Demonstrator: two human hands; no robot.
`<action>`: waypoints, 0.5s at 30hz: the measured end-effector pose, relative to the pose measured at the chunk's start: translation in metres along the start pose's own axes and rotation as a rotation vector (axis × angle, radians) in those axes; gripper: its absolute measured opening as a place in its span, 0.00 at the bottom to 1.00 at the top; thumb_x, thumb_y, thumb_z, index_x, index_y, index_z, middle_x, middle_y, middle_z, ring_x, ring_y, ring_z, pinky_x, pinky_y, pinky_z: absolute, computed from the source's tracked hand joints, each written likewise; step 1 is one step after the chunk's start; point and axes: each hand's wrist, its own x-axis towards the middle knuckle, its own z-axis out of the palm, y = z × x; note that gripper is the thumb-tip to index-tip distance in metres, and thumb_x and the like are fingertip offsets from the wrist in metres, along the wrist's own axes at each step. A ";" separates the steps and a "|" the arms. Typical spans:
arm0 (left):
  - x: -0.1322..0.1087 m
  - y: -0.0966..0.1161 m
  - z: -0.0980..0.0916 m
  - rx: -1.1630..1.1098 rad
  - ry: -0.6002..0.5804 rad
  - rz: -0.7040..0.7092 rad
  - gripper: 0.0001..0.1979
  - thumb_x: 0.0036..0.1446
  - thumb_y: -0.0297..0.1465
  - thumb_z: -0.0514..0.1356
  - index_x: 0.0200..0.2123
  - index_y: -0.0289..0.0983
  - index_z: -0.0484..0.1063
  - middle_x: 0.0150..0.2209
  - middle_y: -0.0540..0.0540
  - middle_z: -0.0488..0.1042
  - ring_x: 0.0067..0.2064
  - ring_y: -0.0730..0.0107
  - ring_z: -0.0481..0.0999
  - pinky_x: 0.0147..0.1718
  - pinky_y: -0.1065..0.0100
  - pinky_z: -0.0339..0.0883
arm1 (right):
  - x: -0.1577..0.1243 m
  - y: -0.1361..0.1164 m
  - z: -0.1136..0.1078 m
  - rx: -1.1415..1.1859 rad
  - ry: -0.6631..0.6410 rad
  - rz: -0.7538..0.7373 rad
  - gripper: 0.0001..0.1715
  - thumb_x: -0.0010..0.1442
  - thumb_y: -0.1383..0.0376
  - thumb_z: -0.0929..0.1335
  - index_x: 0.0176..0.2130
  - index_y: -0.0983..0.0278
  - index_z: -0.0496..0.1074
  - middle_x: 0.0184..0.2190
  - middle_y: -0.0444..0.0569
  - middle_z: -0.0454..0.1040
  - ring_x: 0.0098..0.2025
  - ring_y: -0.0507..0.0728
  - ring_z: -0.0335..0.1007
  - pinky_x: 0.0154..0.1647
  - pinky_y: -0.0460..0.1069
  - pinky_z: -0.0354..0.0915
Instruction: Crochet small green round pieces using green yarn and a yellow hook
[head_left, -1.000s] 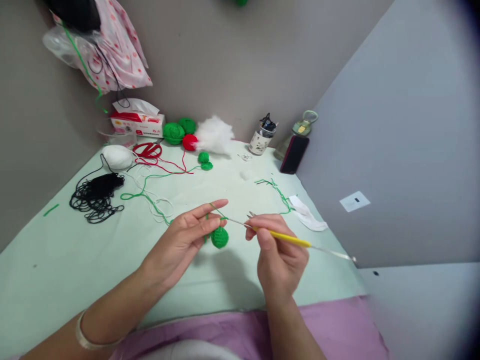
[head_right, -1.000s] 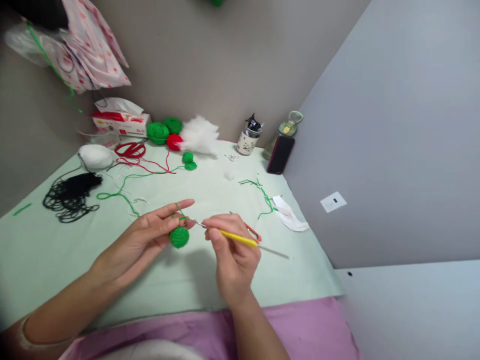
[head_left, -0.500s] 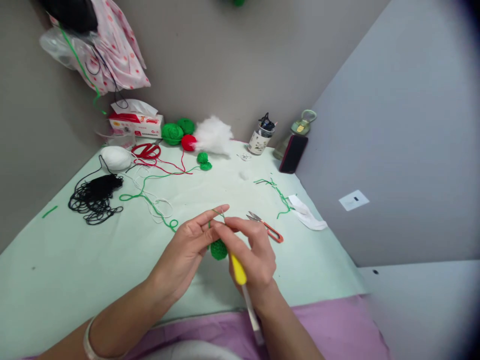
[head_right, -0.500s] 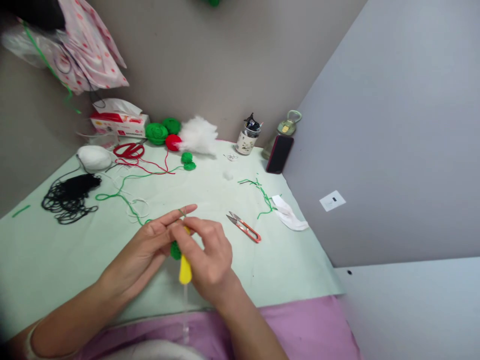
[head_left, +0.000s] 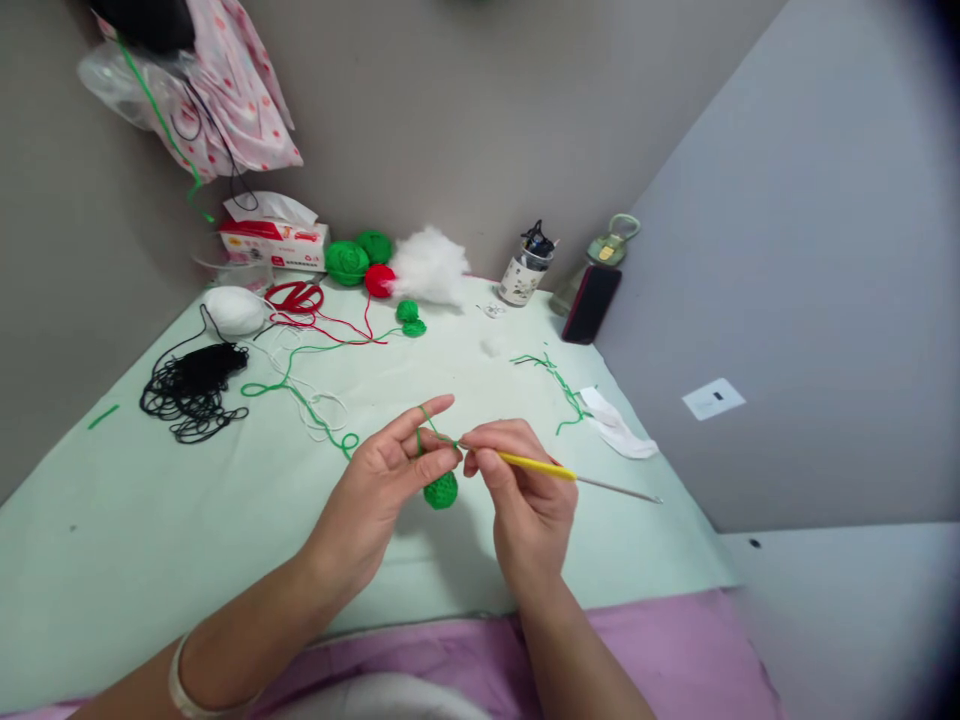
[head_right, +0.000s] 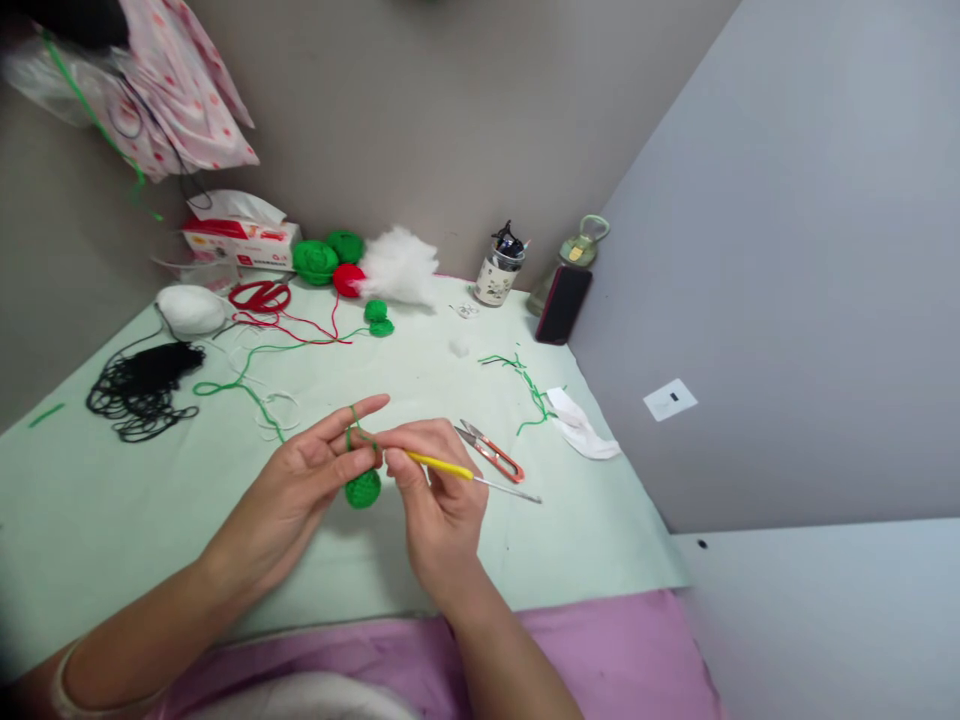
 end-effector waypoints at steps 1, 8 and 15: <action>0.000 0.001 -0.001 -0.015 -0.009 -0.020 0.32 0.54 0.35 0.76 0.62 0.41 0.77 0.32 0.52 0.76 0.36 0.70 0.71 0.43 0.68 0.64 | 0.000 0.001 -0.002 0.019 0.015 0.018 0.10 0.69 0.67 0.70 0.42 0.56 0.83 0.34 0.47 0.80 0.33 0.55 0.75 0.32 0.52 0.72; 0.002 0.005 -0.009 -0.073 -0.094 -0.095 0.22 0.55 0.34 0.76 0.54 0.43 0.84 0.32 0.50 0.75 0.41 0.68 0.75 0.43 0.69 0.64 | 0.005 0.004 -0.019 0.215 0.074 0.156 0.08 0.69 0.63 0.71 0.38 0.58 0.83 0.32 0.45 0.77 0.27 0.51 0.71 0.30 0.50 0.69; -0.001 0.001 -0.003 -0.033 -0.059 -0.006 0.22 0.54 0.32 0.76 0.53 0.47 0.84 0.32 0.53 0.75 0.35 0.74 0.71 0.39 0.71 0.64 | 0.002 0.000 -0.008 0.113 -0.051 0.043 0.09 0.70 0.65 0.70 0.43 0.56 0.83 0.38 0.48 0.84 0.39 0.56 0.78 0.36 0.51 0.74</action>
